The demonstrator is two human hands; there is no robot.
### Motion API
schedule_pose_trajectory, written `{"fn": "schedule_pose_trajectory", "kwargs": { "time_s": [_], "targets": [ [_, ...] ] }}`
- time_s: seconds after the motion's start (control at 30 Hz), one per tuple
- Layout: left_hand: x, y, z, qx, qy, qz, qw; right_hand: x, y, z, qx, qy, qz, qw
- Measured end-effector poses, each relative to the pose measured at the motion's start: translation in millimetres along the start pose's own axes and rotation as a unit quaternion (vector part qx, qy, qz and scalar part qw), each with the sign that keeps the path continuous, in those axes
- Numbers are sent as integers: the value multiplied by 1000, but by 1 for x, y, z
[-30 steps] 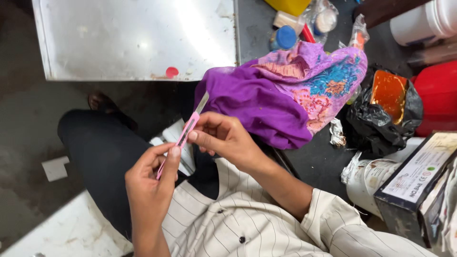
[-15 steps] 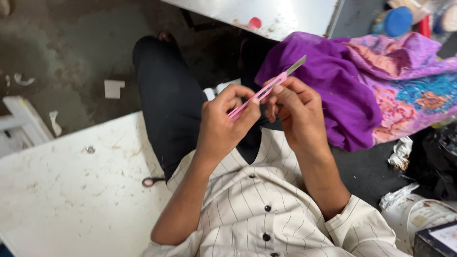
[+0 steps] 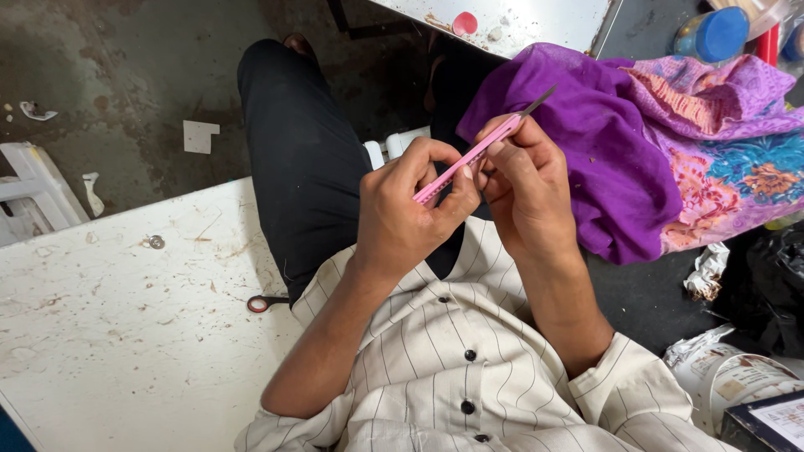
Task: The person cleans a red-handled peeler with a purple cloth, then wipes a pink disposable razor with the same cloth. They test the razor on their palm, handle a small card, and finally wipe a metal tray with the cloth.
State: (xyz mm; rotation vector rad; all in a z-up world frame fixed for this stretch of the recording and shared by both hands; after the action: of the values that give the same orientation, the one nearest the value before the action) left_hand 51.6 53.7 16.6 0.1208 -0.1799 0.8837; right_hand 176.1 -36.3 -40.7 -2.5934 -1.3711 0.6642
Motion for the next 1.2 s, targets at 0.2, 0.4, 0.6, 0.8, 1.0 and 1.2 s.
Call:
{"fn": "schedule_pose_trajectory", "kwargs": {
  "time_s": [0.2,0.4,0.6,0.8,1.0,1.2],
  "targets": [
    [0,3,-1,-38,18,4,999,-2,-8,-9,-16,36,-20,999],
    [-3,4,-12,-149,70,-17,986,-4,-9,-12,-7,28,-10,1000],
    [-3,1,-27,-301,145,-45,941,0,-1,-18,6,12,31,999],
    [-7,0,-42,-225,219,-53,948,-1,4,-21,17,34,33,999],
    [-11,-5,-47,-213,228,-56,948,-1,2,-17,16,34,27,999],
    [-11,-4,-50,-238,235,-47,941,-2,1,-16,9,31,19,999]
  ]
}}
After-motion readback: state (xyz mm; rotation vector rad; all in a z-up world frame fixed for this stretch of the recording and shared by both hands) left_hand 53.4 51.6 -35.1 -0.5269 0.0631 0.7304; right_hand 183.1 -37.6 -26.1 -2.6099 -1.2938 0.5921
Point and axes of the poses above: each hand's wrist, its own x-axis towards the middle knuckle, its own y-axis out of the back of the hand, z = x × y, the point moved 8 cm from there along x, towards the middle knuckle, and after that the axes turned 14 degrees about -x, right-handed, at the moved point
